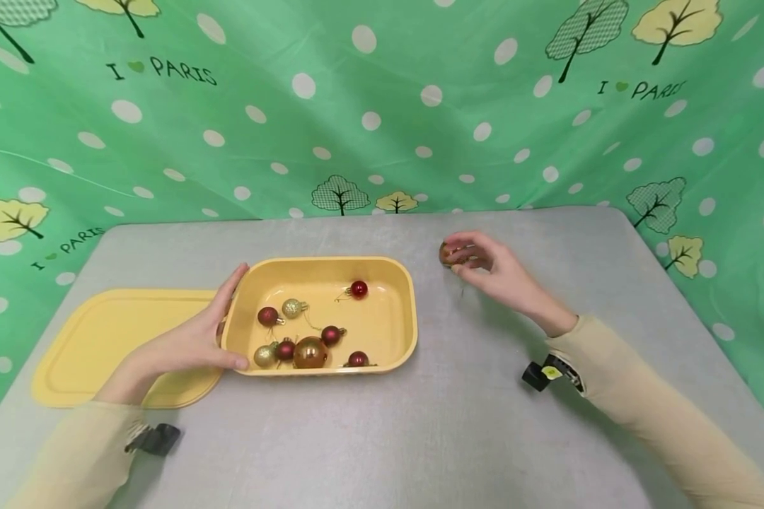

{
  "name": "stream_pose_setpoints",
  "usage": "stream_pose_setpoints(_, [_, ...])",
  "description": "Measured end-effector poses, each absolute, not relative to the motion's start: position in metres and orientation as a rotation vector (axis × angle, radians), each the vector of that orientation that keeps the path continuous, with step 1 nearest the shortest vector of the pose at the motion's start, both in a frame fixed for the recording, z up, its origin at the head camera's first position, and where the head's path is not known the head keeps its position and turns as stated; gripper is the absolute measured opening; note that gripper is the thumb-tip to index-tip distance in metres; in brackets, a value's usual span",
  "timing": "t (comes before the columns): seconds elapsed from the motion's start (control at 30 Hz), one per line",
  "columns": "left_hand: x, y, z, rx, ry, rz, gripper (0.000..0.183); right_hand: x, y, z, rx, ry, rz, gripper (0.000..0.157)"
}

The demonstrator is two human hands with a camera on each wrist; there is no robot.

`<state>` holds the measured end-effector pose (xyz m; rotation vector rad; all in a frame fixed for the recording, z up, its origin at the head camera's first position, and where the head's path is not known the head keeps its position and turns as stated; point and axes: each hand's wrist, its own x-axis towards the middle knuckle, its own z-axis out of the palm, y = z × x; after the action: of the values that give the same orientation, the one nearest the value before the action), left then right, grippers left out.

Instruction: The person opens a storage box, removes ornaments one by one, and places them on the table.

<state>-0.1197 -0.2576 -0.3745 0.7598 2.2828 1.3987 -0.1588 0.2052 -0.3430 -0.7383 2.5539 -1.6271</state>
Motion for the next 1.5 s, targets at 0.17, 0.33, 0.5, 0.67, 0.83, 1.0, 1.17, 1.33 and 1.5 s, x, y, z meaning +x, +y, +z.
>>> stream_pose_setpoints(0.17, [-0.12, -0.259, -0.376, 0.763, 2.258, 1.383, 0.139, -0.15, 0.186, -0.338, -0.825, 2.495, -1.606, 0.037])
stream_pose_setpoints(0.33, [-0.121, -0.259, -0.376, 0.755, 2.244, 1.376, 0.138, -0.142, 0.165, -0.333, -0.911, 2.423, -1.597, 0.034])
stream_pose_setpoints(0.5, [-0.121, -0.258, -0.377, 0.74, 2.236, 1.377, 0.137, -0.137, 0.145, -0.333, -1.034, 2.347, -1.56, 0.033])
stream_pose_setpoints(0.67, [-0.121, -0.258, -0.38, 0.724, 2.216, 1.401, 0.136, -0.134, 0.13, -0.336, -1.113, 2.304, -1.502, 0.032])
stream_pose_setpoints(0.83, [-0.12, -0.258, -0.38, 0.729, 2.217, 1.408, 0.136, -0.132, 0.118, -0.337, -1.178, 2.219, -1.413, 0.029])
stream_pose_setpoints(1.0, [-0.12, -0.26, -0.379, 0.732, 2.245, 1.392, 0.136, -0.132, 0.108, -0.337, -1.204, 2.097, -1.276, 0.025])
stream_pose_setpoints(1.17, [-0.12, -0.26, -0.378, 0.736, 2.251, 1.387, 0.136, -0.134, 0.099, -0.336, -1.237, 2.051, -1.1, 0.029])
stream_pose_setpoints(1.33, [-0.12, -0.259, -0.378, 0.737, 2.232, 1.404, 0.135, -0.137, 0.092, -0.338, -1.25, 2.014, -0.92, 0.034])
stream_pose_setpoints(1.5, [-0.12, -0.26, -0.377, 0.731, 2.232, 1.407, 0.135, -0.139, 0.083, -0.336, -1.219, 1.994, -0.766, 0.036])
